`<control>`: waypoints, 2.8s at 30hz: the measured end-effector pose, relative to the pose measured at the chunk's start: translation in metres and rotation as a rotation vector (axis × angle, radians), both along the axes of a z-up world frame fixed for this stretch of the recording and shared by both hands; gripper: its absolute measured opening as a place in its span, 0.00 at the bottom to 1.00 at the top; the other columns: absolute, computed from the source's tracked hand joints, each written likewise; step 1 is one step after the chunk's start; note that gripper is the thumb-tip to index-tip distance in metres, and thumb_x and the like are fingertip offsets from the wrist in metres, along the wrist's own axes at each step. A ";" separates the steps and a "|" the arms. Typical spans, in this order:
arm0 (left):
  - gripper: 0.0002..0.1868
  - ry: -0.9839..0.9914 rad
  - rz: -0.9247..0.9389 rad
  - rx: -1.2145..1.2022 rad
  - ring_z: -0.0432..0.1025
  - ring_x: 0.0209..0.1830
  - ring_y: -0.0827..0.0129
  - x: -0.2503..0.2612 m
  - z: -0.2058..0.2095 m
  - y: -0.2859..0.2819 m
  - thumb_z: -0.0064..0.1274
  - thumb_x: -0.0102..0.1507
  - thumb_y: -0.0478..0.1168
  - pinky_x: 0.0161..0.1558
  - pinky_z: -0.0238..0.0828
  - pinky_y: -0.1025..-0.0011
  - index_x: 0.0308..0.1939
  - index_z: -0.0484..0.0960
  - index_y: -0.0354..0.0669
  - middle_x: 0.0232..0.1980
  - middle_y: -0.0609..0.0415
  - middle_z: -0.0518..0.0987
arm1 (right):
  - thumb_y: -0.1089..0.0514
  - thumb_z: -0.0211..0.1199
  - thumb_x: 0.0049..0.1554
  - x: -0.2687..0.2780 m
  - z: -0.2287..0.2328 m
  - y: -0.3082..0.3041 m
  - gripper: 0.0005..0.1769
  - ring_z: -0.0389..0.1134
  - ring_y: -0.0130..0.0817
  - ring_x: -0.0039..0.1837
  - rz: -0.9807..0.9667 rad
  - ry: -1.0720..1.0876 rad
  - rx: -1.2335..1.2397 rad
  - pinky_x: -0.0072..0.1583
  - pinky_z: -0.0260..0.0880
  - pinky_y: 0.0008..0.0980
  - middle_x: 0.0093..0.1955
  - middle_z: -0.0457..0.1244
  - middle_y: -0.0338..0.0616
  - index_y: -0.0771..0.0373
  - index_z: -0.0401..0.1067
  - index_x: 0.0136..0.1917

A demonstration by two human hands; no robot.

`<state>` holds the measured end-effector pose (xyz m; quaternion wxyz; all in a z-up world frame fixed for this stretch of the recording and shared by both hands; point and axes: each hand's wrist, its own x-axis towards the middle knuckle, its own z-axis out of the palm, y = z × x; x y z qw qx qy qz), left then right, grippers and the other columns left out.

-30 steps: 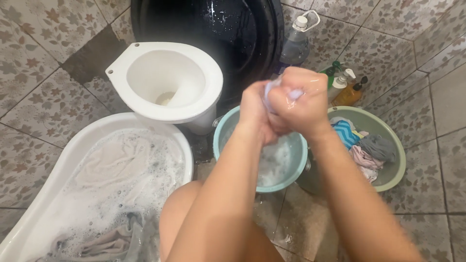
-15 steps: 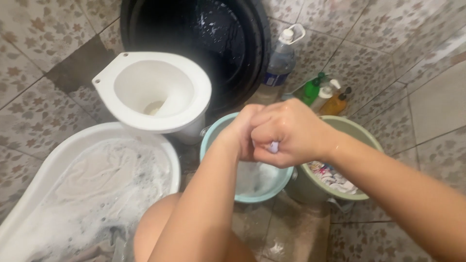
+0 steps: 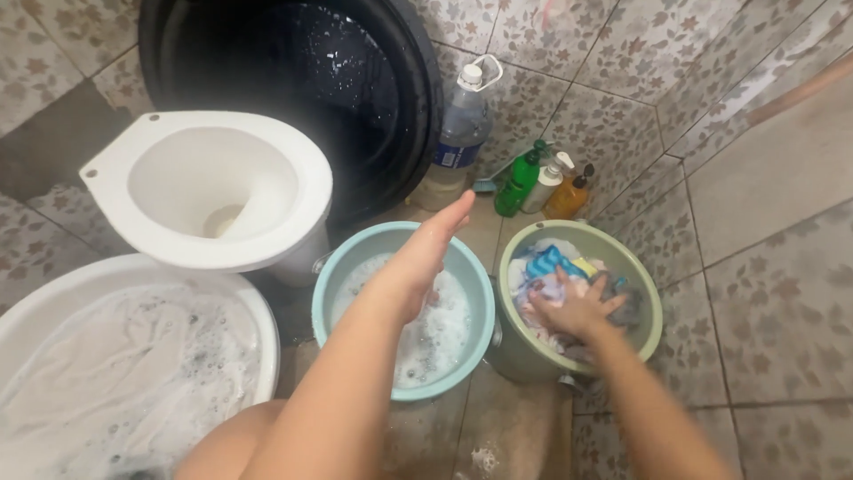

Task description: The person hand-washes various small garments in a white basin filled with soapy water, then rinses them in a separate blue basin. They repeatedly scrub, wring, and transfer items between the basins, handling them one at a time.

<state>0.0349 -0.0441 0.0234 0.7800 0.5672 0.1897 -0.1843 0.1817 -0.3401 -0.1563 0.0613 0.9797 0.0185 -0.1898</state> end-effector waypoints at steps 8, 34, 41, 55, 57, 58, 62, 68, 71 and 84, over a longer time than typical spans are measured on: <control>0.56 0.118 0.004 -0.025 0.36 0.84 0.45 0.020 -0.036 -0.009 0.40 0.52 0.77 0.75 0.32 0.38 0.80 0.53 0.57 0.86 0.55 0.42 | 0.09 0.53 0.44 0.036 -0.040 -0.029 0.69 0.14 0.70 0.82 0.011 0.209 0.010 0.74 0.18 0.72 0.84 0.19 0.68 0.32 0.28 0.86; 0.46 0.000 0.249 0.064 0.55 0.78 0.55 -0.008 -0.040 0.062 0.37 0.61 0.73 0.73 0.48 0.54 0.68 0.74 0.40 0.77 0.46 0.66 | 0.43 0.63 0.55 0.026 0.068 0.160 0.20 0.73 0.43 0.45 0.281 -0.001 0.185 0.52 0.72 0.43 0.45 0.73 0.47 0.51 0.79 0.57; 0.46 0.017 0.212 0.050 0.46 0.82 0.56 -0.010 -0.029 0.058 0.26 0.63 0.73 0.75 0.38 0.52 0.73 0.64 0.45 0.82 0.51 0.58 | 0.38 0.61 0.55 -0.066 -0.128 0.251 0.39 0.49 0.51 0.82 0.859 0.402 0.243 0.78 0.46 0.47 0.79 0.53 0.57 0.57 0.64 0.74; 0.41 0.402 -0.476 0.987 0.54 0.78 0.44 -0.042 -0.039 0.070 0.64 0.60 0.47 0.71 0.57 0.42 0.76 0.65 0.61 0.78 0.52 0.62 | 0.55 0.60 0.53 -0.076 0.091 0.229 0.10 0.70 0.39 0.40 -0.223 0.493 1.451 0.39 0.69 0.40 0.41 0.68 0.47 0.65 0.73 0.42; 0.56 0.145 -0.342 0.903 0.62 0.74 0.50 -0.044 -0.044 0.065 0.75 0.49 0.48 0.67 0.63 0.53 0.77 0.60 0.57 0.76 0.52 0.62 | 0.57 0.59 0.55 -0.081 0.149 0.234 0.07 0.71 0.39 0.45 -0.183 0.490 1.689 0.48 0.73 0.38 0.43 0.68 0.45 0.62 0.72 0.44; 0.63 0.017 -0.275 0.857 0.65 0.72 0.53 -0.042 -0.045 0.062 0.81 0.44 0.48 0.66 0.66 0.59 0.77 0.57 0.55 0.75 0.51 0.62 | 0.57 0.58 0.55 -0.084 0.176 0.234 0.06 0.71 0.40 0.46 -0.210 0.538 1.778 0.50 0.73 0.40 0.42 0.68 0.45 0.60 0.71 0.45; 0.32 -0.171 0.272 0.702 0.76 0.58 0.52 -0.029 -0.035 0.048 0.64 0.56 0.55 0.58 0.72 0.61 0.61 0.77 0.49 0.57 0.44 0.82 | 0.58 0.59 0.62 -0.095 0.242 0.212 0.06 0.71 0.40 0.49 -0.023 0.456 2.153 0.56 0.73 0.42 0.46 0.66 0.45 0.62 0.70 0.49; 0.28 -0.221 0.676 0.434 0.81 0.51 0.55 -0.025 0.001 0.034 0.66 0.51 0.41 0.52 0.76 0.63 0.56 0.79 0.42 0.51 0.42 0.85 | 0.53 0.59 0.61 -0.097 0.195 0.179 0.13 0.66 0.43 0.49 -0.163 -0.086 1.758 0.54 0.67 0.53 0.47 0.64 0.45 0.65 0.69 0.52; 0.38 -0.329 0.608 0.395 0.79 0.52 0.54 -0.026 0.008 0.028 0.67 0.45 0.33 0.49 0.76 0.62 0.59 0.71 0.44 0.52 0.43 0.82 | 0.32 0.47 0.61 -0.110 0.162 0.193 0.26 0.62 0.53 0.55 -0.712 0.372 1.478 0.56 0.61 0.69 0.57 0.64 0.43 0.48 0.68 0.63; 0.42 -0.474 0.687 0.245 0.73 0.56 0.60 -0.012 -0.034 0.020 0.68 0.55 0.60 0.57 0.68 0.65 0.63 0.78 0.34 0.60 0.43 0.79 | 0.44 0.52 0.62 -0.077 0.162 0.215 0.19 0.73 0.40 0.57 -0.687 0.629 2.075 0.60 0.74 0.43 0.55 0.70 0.44 0.57 0.75 0.55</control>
